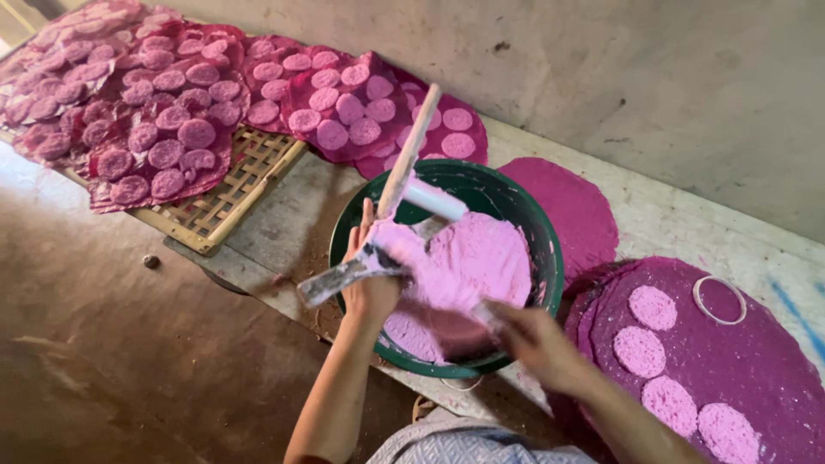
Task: The person prepares and shapes starch-based wafers by hand. They scoop a pink paste from a bucket, load it into a handheld shaping tool, and press it onto a large textured disc to create small circular wafers.
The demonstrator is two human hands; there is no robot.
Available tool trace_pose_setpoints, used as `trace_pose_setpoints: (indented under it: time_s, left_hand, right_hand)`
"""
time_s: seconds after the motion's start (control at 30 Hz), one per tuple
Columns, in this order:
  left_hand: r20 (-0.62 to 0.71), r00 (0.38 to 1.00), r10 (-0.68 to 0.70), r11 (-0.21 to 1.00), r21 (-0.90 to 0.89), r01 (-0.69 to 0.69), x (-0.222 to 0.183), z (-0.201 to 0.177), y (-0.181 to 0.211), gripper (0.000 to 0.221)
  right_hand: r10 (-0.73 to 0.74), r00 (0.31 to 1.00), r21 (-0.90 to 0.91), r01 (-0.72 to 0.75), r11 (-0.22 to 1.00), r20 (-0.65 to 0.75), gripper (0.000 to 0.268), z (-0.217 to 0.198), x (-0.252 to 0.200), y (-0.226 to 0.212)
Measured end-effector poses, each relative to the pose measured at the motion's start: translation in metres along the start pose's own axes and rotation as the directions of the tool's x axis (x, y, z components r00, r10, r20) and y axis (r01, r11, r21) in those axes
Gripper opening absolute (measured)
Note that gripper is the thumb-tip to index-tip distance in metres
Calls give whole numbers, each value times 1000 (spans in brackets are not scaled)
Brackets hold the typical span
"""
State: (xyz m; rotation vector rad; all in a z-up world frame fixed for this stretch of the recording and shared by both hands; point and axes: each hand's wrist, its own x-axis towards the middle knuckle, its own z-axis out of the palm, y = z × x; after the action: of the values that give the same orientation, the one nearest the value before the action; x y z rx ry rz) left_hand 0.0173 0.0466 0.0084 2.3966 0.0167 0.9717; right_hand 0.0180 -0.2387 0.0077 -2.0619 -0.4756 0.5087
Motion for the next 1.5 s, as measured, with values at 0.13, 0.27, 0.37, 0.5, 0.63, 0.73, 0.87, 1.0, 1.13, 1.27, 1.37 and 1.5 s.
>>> trace_pose_setpoints:
  time_s: [0.13,0.27,0.37,0.5,0.63,0.73,0.87,1.0,1.13,1.27,1.37,1.5]
  left_hand:
    - [101,995,10,995,99,-20,1,9,15,43]
    - [45,998,50,983,174,-57,6,15,13,35]
    - [40,998,43,987,156,-49,6,12,5,39]
    - [10,991,130,968,214,-130,4,8,9,39]
    - [-10,970,244,886,409,-219,7,4,20,41]
    - [32,991,129,915,380,-132,9,3,19,49]
    - [-14,984,179,919,359,-162,6,-2,14,62]
    - [92,996,-13,999,36,10,-11,-2,20,96]
    - [-31,982,185,974,137,-179,-6,9,14,96]
    - [-158,979,131,986,127,-112,-2,12,-23,97]
    - [-130,980,-148,946,-307,102,-15,2,-53,69]
    - [103,889,-447,532,-768,357,-37,7,-60,45]
  right_hand:
    - [99,989,-1,-100,995,-111,45,-2,27,2]
    - [-107,985,-76,97,992,-136,47,39,14,10]
    - [-381,919,-149,364,919,-104,43,39,5,19]
    - [-146,986,86,152,985,-77,41,11,18,24]
    - [35,995,100,-26,995,-93,47,18,26,16]
    - [-125,990,-19,124,992,-70,46,26,16,11]
    - [-3,1000,33,4,999,-23,44,-12,25,7]
    - [75,995,51,-78,996,70,42,-48,48,15]
    - [-72,988,200,43,979,137,44,-42,52,29]
    - [60,998,454,-70,888,37,42,-45,39,46]
    - [127,987,385,-155,910,97,52,-51,31,53]
    - [-182,949,47,176,983,256,70,-36,30,41]
